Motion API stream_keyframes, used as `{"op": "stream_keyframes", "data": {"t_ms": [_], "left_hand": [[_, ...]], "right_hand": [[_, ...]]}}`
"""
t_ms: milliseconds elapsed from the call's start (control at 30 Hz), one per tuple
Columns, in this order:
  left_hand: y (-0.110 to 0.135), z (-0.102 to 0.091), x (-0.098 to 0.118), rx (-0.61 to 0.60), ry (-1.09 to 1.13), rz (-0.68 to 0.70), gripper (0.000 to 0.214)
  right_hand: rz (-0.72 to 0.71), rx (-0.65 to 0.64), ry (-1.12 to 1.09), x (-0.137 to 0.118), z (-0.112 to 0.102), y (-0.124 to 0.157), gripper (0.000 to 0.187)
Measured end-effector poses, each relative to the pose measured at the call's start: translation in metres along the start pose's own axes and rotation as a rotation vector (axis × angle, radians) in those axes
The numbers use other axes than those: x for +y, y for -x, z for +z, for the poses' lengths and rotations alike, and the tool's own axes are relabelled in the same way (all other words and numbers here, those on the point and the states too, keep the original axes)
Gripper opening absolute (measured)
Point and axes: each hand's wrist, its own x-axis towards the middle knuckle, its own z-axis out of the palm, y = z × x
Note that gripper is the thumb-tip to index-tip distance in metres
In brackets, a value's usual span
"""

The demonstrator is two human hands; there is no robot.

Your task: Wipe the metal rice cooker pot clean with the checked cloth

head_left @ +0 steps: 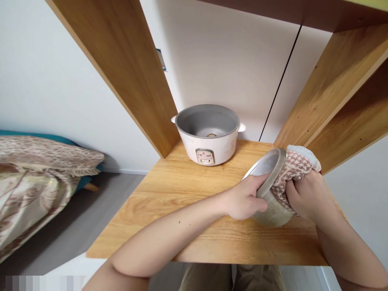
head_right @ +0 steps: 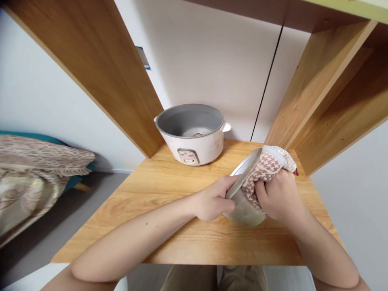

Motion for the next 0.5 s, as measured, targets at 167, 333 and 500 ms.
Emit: {"op": "stream_keyframes", "data": {"t_ms": [167, 333, 500], "left_hand": [[0.001, 0.0, 0.0, -0.005, -0.038, 0.013, 0.035], [0.0, 0.0, -0.001, 0.014, 0.032, 0.052, 0.042], [-0.001, 0.001, -0.003, -0.018, 0.081, 0.044, 0.043]], "right_hand": [[-0.238, 0.086, 0.183, -0.012, -0.001, 0.009, 0.035], [-0.187, 0.098, 0.198, -0.025, 0.003, 0.019, 0.033], [-0.173, 0.106, 0.206, -0.024, 0.005, 0.02, 0.033]]}}
